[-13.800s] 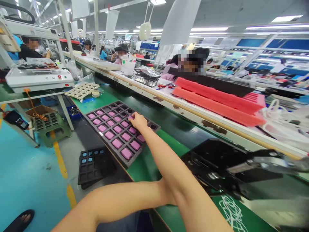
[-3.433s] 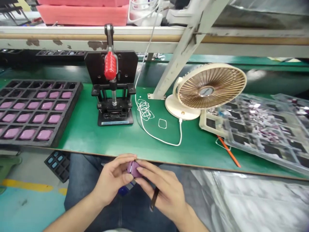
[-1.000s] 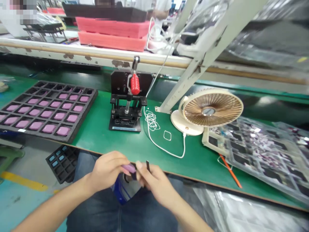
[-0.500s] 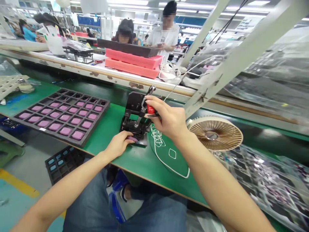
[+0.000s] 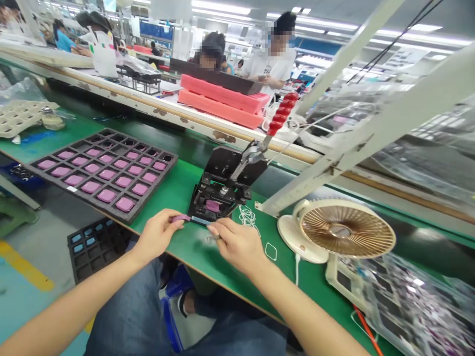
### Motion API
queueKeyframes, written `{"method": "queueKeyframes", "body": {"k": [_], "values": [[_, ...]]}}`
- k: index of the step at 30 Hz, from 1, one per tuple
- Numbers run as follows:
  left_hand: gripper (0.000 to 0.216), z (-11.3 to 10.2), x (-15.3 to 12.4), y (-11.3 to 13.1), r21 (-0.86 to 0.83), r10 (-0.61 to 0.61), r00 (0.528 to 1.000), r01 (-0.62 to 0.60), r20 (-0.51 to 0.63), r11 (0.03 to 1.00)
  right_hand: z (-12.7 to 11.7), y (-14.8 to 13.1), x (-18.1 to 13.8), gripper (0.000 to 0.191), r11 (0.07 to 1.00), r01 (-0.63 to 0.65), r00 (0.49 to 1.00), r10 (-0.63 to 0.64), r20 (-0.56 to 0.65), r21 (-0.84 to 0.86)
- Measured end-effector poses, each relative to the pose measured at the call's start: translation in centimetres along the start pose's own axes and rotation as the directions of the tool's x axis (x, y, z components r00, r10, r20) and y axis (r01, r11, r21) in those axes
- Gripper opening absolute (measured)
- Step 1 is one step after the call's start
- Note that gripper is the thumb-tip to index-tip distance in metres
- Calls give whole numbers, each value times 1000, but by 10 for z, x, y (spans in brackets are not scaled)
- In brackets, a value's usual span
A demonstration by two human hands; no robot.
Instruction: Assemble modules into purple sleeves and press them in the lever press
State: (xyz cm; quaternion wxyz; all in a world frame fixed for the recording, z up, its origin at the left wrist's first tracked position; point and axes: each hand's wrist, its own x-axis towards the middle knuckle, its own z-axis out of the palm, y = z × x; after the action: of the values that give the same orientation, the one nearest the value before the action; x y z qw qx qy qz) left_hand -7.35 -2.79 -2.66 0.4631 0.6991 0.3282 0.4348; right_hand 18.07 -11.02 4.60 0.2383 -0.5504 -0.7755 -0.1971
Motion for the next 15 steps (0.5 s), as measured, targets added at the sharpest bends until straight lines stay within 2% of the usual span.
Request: {"method": "queueKeyframes", "body": {"k": [3,5,7,8,10,13,15], "values": [[26,-8,-18,-2,-94,-112,993,109,-27,990,41,0,-15,35,989,-122,980,133,145,-85],[32,-8,-26,-1,-161,-165,986,157,-36,974,56,8,-7,39,976,-174,957,199,211,-128],[35,-6,-30,2,-166,-140,989,131,-40,977,63,18,6,42,969,-194,932,231,280,-153],[33,-5,-30,5,-134,-95,995,88,-41,987,64,22,11,42,966,-200,920,242,307,-162],[27,-2,-25,11,36,65,997,-63,-46,997,65,27,19,41,963,-209,904,256,341,-170],[24,5,-3,19,324,304,952,-281,-23,903,61,28,19,40,969,-197,905,238,352,-148],[25,14,18,20,403,382,924,-361,29,841,53,26,7,42,975,-184,914,218,342,-127]]}}
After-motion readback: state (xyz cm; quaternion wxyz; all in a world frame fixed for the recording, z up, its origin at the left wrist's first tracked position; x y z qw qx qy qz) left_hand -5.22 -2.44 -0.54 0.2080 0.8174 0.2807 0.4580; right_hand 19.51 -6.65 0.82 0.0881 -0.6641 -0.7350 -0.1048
